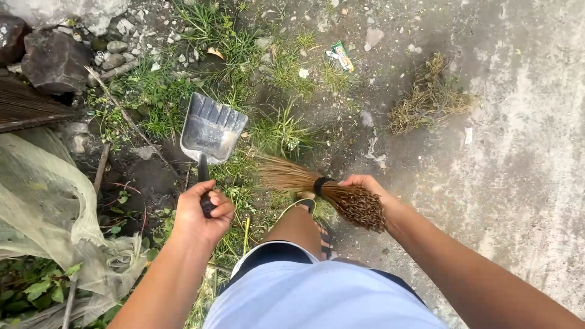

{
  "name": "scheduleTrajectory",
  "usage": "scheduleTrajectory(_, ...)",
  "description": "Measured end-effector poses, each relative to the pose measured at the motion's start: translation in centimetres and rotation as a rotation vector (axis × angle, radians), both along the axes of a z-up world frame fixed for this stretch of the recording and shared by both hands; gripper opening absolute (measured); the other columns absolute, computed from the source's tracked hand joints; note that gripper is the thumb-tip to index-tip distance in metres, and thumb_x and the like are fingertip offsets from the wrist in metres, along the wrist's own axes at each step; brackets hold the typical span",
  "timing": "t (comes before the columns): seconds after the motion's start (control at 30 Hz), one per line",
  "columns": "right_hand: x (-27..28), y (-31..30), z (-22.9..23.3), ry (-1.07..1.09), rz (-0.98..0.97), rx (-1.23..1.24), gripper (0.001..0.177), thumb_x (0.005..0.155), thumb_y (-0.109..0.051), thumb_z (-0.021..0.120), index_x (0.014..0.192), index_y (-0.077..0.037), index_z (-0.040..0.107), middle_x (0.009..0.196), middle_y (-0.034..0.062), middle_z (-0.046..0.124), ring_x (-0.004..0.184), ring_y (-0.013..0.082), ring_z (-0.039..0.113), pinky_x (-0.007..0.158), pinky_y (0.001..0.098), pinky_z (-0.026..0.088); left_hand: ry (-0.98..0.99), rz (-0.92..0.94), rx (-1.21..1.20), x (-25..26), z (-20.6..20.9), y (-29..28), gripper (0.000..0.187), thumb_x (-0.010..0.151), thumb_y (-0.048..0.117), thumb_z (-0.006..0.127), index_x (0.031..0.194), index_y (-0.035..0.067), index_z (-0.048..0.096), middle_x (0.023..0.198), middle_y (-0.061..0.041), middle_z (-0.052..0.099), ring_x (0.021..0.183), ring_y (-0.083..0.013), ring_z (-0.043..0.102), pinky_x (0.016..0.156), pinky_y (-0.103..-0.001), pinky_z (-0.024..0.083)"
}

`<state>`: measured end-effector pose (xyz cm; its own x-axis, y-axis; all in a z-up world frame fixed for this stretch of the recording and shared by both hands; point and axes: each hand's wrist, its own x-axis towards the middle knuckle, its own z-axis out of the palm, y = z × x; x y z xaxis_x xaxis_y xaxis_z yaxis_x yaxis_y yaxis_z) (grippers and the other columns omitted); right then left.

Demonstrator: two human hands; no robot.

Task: Sweeping trash and leaves into a dustpan in an outdoor area.

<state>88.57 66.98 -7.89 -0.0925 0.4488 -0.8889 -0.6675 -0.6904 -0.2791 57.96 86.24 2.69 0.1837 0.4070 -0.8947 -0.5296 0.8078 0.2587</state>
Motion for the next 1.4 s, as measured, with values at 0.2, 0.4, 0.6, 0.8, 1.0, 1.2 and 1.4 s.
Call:
scheduleTrajectory(0.2, 2.5, 0.1, 7.6, -0.356, 0.029, -0.185, 0.06, 0.079, -0.032, 0.061, 0.121, 0.01, 0.059, 0.086, 0.0247, 0.069, 0.057, 0.0316, 0.067, 0.047, 0.0398, 0.056, 0.053, -0.061, -0.044, 0.2, -2.0, 3.6, 0.023, 0.094, 0.014, 0.06, 0.077, 0.011, 0.045, 0.062, 0.001, 0.047, 0.046, -0.008, 0.042, 0.036, -0.021, 0.03)
scheduleTrajectory(0.4, 6.1, -1.4, 12.7, -0.314, 0.167, -0.243, 0.07, 0.076, -0.027, 0.067, 0.138, 0.001, 0.05, 0.089, 0.0284, 0.073, 0.058, 0.0319, 0.07, 0.047, 0.0357, 0.057, 0.046, -0.04, -0.044, 4.3, -2.5, 7.6, 0.021, 0.094, 0.012, 0.058, 0.079, 0.01, 0.044, 0.06, 0.0, 0.047, 0.046, -0.0091, 0.042, 0.037, -0.022, 0.03)
scheduleTrajectory(0.6, 13.3, 2.7, 9.8, 0.076, -0.04, -0.041, 0.055, 0.081, -0.031, 0.063, 0.113, 0.014, 0.064, 0.066, 0.0216, 0.066, 0.044, 0.0232, 0.063, 0.034, 0.0259, 0.054, 0.003, -0.064, -0.053, 8.7, -4.3, 11.3, 0.019, 0.094, 0.012, 0.058, 0.079, 0.011, 0.047, 0.059, 0.001, 0.046, 0.046, -0.0082, 0.043, 0.037, -0.021, 0.03)
scheduleTrajectory(0.8, 24.4, 8.2, 0.0, -0.302, -0.15, -0.019, 0.038, 0.084, -0.029, 0.061, 0.106, 0.001, 0.062, 0.079, 0.0131, 0.07, 0.055, 0.0211, 0.066, 0.048, 0.0318, 0.054, -0.015, -0.086, -0.053, 13.0, -1.8, 9.6, 0.022, 0.094, 0.013, 0.058, 0.077, 0.009, 0.045, 0.059, 0.0, 0.046, 0.045, -0.0085, 0.042, 0.036, -0.022, 0.03)
scheduleTrajectory(1.0, 24.3, 3.8, 2.3, -0.535, -0.065, -0.002, 0.036, 0.082, -0.023, 0.067, 0.108, 0.0, 0.066, 0.082, 0.0149, 0.07, 0.06, 0.0258, 0.067, 0.054, 0.0393, 0.056, -0.027, -0.118, 0.025, 17.6, -0.6, 4.3, 0.019, 0.092, 0.012, 0.06, 0.078, 0.007, 0.048, 0.058, 0.0, 0.045, 0.043, -0.0092, 0.039, 0.034, -0.022, 0.027)
scheduleTrajectory(1.2, 30.4, -4.0, 9.2, -0.022, -0.106, -0.038, 0.037, 0.085, -0.03, 0.056, 0.104, 0.001, 0.065, 0.067, 0.0205, 0.067, 0.041, 0.0236, 0.061, 0.034, 0.0322, 0.051, -0.034, -0.048, 0.023, 23.7, -0.7, 1.5, 0.019, 0.093, 0.015, 0.06, 0.08, 0.009, 0.048, 0.06, 0.001, 0.047, 0.045, -0.0078, 0.037, 0.035, -0.021, 0.03)
scheduleTrajectory(1.4, 37.8, -2.5, 1.2, -0.218, 0.045, -0.082, 0.04, 0.092, -0.027, 0.053, 0.112, 0.007, 0.058, 0.071, 0.0218, 0.067, 0.045, 0.0253, 0.06, 0.035, 0.0289, 0.046, -0.106, -0.037, 0.0, 28.0, -1.7, 0.9, 0.015, 0.094, 0.011, 0.058, 0.082, 0.008, 0.05, 0.061, 0.001, 0.049, 0.047, -0.0069, 0.043, 0.036, -0.02, 0.031)
